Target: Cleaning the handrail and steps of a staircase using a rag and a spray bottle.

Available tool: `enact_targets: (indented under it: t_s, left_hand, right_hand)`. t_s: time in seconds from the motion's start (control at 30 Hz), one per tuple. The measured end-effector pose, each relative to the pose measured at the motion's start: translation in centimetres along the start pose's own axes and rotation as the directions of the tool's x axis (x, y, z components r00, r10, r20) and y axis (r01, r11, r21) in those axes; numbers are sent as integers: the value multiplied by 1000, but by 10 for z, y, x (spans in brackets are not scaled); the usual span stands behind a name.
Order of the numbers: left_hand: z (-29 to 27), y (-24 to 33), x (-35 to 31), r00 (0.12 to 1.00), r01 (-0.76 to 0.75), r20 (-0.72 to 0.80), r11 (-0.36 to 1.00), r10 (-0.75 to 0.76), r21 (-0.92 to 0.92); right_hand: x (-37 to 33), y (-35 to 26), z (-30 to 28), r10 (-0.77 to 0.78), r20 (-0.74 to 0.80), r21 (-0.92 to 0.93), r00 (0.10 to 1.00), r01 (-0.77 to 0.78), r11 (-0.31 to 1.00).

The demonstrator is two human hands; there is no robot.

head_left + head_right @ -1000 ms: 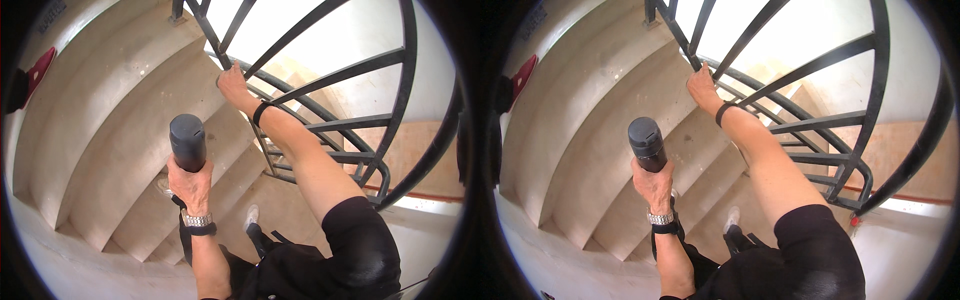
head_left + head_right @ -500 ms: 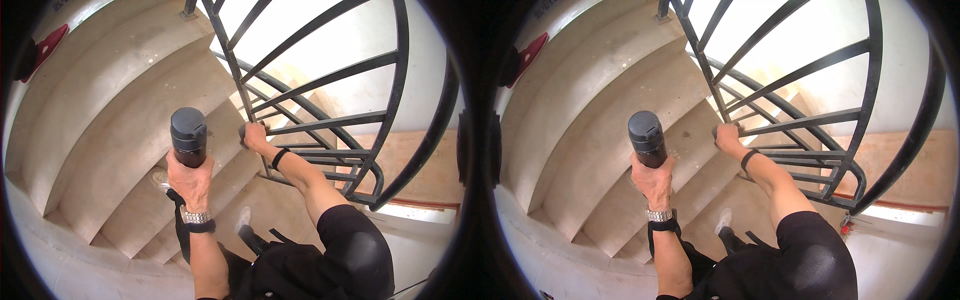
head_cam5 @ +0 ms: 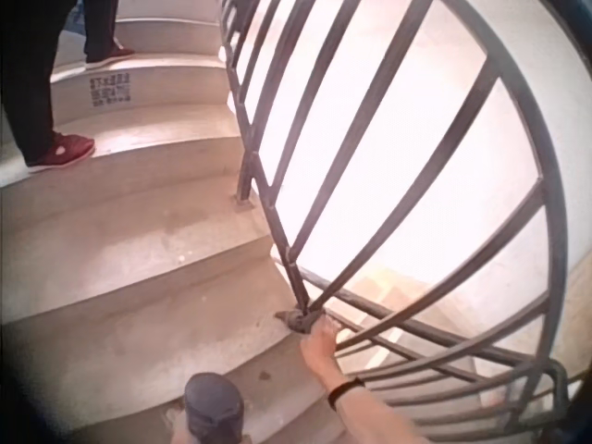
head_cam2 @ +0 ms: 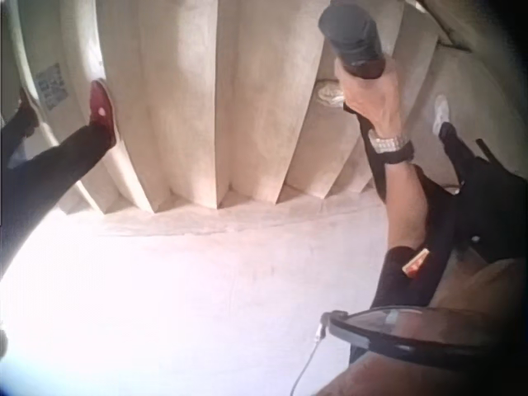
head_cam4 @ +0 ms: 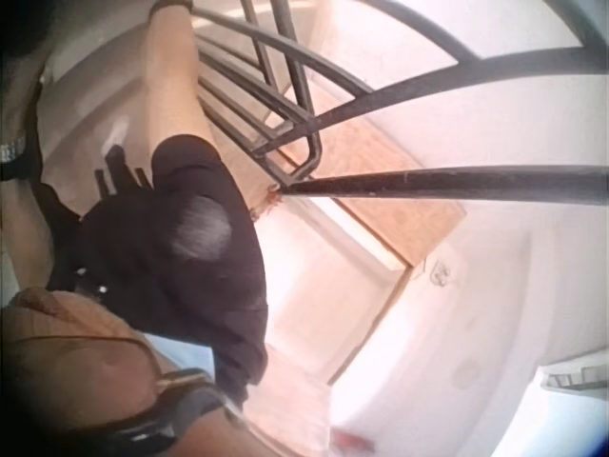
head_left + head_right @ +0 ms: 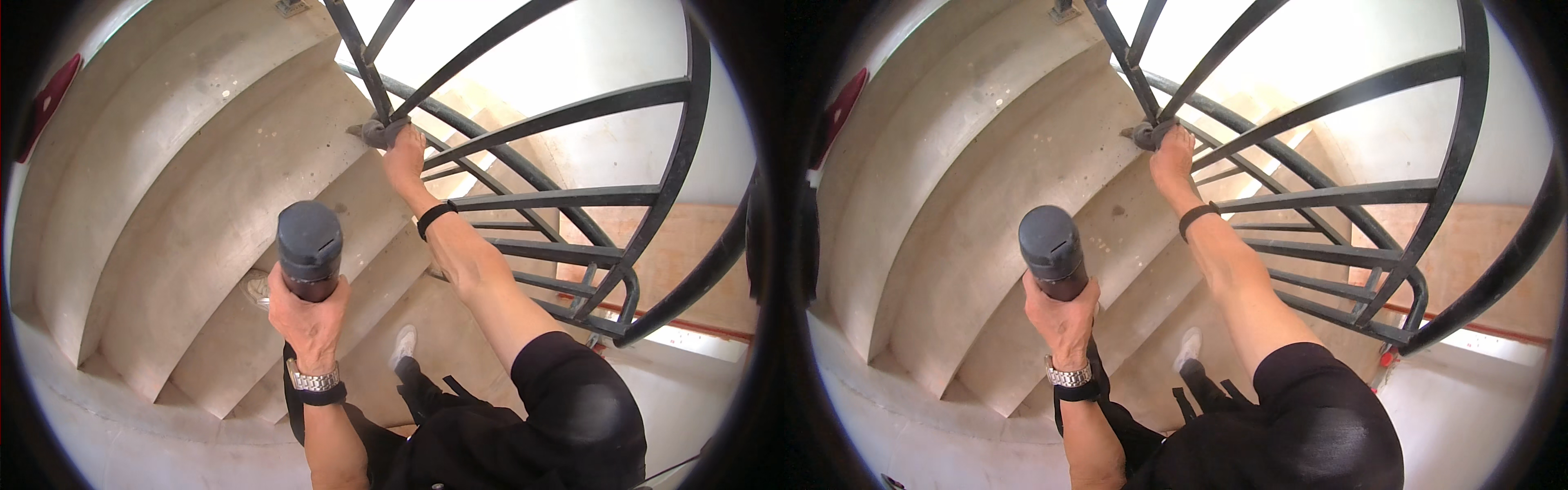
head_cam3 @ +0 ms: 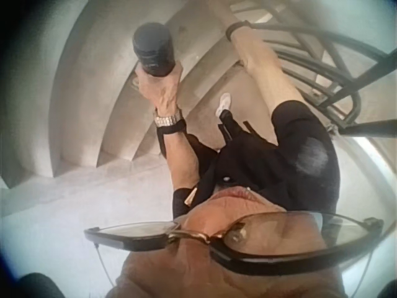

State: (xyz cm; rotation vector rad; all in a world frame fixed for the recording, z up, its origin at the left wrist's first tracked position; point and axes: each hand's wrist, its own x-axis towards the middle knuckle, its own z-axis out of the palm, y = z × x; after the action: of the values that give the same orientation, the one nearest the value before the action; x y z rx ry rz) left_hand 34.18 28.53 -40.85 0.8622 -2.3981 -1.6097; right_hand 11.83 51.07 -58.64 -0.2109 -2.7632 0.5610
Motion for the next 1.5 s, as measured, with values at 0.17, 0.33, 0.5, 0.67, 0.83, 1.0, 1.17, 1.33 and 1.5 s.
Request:
enact_targets:
  t_s: [0.17,0.33,0.5,0.67,0.83,1.0,1.17,1.33,1.5]
  left_hand:
    - [-11,-4,4,999,35,-29,997,-33,64]
    - [-12,5,6,996,-4,-84,1000,2,-28]
    - [-11,12,10,991,23,-130,1000,-23,4]
    - [-3,13,12,992,97,-85,995,-97,4]
    - [4,5,4,994,95,-58,992,-90,79]
    - [3,10,3,997,77,-39,991,-73,110]
    - [1,16,9,995,70,-87,987,-58,142]
    - [10,24,18,986,-1,-167,1000,5,23]
    - [13,27,18,991,16,-134,998,-8,54]
  right_hand:
    - [-47,13,-22,-258,430,-625,865,492,607]
    - [-75,3,-72,-257,799,-426,544,813,397]
    - [-54,-29,-115,-310,762,-448,569,808,383]
    - [-5,-26,-71,-250,606,-593,755,639,490]
    - [19,-10,-29,75,582,-527,810,305,794]
    - [-9,-5,-30,-20,531,-517,847,343,784]
    - [-22,-5,-56,-236,712,-358,662,630,689]
    - [-80,10,-65,-211,730,-158,650,461,873]
    - [-61,-7,-76,-8,107,289,994,-23,957]
